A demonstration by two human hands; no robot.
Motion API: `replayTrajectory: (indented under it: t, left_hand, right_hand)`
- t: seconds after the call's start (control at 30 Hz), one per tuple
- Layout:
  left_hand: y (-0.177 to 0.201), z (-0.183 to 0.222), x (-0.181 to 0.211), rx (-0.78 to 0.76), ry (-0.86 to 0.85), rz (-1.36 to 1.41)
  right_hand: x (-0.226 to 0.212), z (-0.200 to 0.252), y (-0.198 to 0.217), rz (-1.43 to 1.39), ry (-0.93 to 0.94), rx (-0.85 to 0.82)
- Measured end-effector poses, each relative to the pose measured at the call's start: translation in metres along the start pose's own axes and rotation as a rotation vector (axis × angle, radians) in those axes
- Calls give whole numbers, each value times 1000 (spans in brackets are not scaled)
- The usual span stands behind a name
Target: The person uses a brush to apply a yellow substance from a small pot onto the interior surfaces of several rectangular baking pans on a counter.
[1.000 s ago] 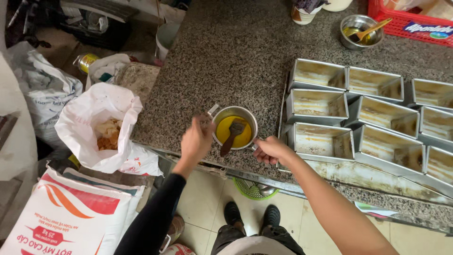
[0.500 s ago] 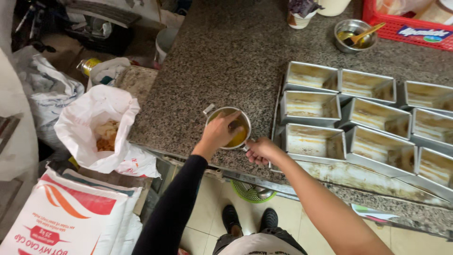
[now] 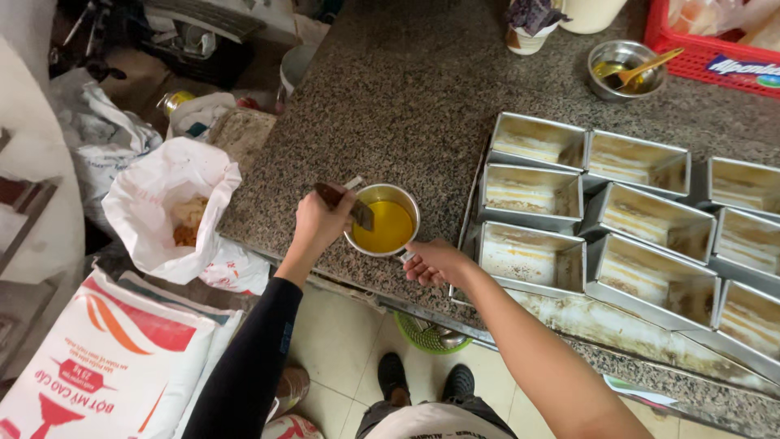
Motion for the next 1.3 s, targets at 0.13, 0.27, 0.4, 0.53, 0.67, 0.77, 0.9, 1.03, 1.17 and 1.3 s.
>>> replayTrajectory:
  t: [0.13, 0.27, 0.4, 0.53, 0.67, 0.77, 0.9, 1.03, 1.17, 1.3]
  left_hand:
    - [-8, 6, -71, 65, 288, 265]
    - [14, 17, -78, 151, 218, 201]
    - [35, 20, -37, 228, 76, -275]
    - [31, 16, 3, 227, -31, -549]
    - [22, 18, 36, 172, -117, -658]
    - [20, 22, 56, 133, -129, -666]
    - [16, 26, 69, -13, -196, -406]
    - [-5, 23, 42, -156, -283, -114]
    - [-14, 26, -27, -202, -89, 41]
    - [9, 35, -61, -164, -156, 97]
  right_hand:
    - [2, -5, -5, -41, -5, 7]
    - [-2, -4, -8, -26, 23, -6]
    - [0, -1, -9, -32, 32, -13]
    - [-5, 3, -15, -52, 69, -57]
    - [-7, 10, -14, -29, 6, 49]
    - [-6, 11, -16, -46, -7, 28]
    - [-5, 11, -16, -50, 15, -9]
    - [-7, 10, -15, -19, 52, 5]
    - [-7, 10, -19, -54, 56, -3]
    - [-5, 9, -21, -93, 57, 33]
Point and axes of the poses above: each hand's wrist, its own z-axis away from the middle knuckle, its own y-axis out of the back of the hand, x = y × z, the point moved 9 cm from there along -z, towards the middle knuckle, and after that the axes turned 2 degrees about -y, right-handed, at the moved point
